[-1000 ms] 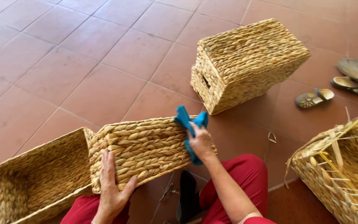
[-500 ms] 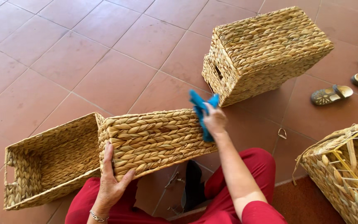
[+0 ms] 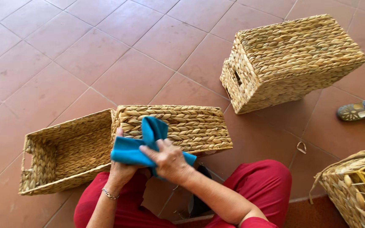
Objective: The person wipes the exterior and interior surfaces of several woven baskets using a blue cloth. They rotate each basket to access all sides and the inside, then place the cleaned basket aside.
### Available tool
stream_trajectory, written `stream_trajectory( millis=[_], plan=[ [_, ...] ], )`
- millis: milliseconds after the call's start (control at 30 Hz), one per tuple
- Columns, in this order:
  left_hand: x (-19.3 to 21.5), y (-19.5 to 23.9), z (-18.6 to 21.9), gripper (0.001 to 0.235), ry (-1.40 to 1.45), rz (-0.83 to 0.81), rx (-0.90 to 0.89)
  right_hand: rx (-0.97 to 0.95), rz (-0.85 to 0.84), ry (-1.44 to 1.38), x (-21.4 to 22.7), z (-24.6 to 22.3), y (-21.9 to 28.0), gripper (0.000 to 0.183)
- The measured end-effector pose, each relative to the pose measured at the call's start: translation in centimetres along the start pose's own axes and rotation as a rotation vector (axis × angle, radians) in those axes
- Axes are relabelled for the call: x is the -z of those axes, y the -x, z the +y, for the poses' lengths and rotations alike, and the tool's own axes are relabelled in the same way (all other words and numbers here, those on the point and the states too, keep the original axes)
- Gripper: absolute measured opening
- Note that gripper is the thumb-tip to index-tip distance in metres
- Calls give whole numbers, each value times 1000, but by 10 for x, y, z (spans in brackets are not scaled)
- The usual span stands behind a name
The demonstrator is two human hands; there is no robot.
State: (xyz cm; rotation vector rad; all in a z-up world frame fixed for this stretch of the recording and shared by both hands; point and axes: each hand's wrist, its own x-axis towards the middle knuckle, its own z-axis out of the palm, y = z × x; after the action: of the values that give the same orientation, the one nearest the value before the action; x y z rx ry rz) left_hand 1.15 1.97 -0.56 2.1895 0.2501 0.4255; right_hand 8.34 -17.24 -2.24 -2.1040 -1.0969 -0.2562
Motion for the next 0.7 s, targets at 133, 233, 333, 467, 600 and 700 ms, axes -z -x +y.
stream_trajectory(
  millis=[133, 233, 333, 467, 600, 700],
  plan=[
    [-2, 6, -1, 111, -126, 35, -111, -163, 218, 97, 14, 84, 14, 39],
    [-2, 9, 5, 116, -76, 32, -79, -661, 60, 439, 28, 193, 57, 28],
    [-6, 12, 17, 118, -95, 17, -100, -994, 71, 260, 43, 285, 104, 44],
    [-8, 27, 37, 117, -142, 2, -190, -1017, 120, 135, 66, 324, 99, 48],
    [-5, 31, 57, 113, -145, -74, -275, -868, 108, -71, 96, 247, 24, 42],
    [-7, 27, 68, 110, -140, -111, -318, -498, -23, 8, 103, 152, -23, 30]
  ],
)
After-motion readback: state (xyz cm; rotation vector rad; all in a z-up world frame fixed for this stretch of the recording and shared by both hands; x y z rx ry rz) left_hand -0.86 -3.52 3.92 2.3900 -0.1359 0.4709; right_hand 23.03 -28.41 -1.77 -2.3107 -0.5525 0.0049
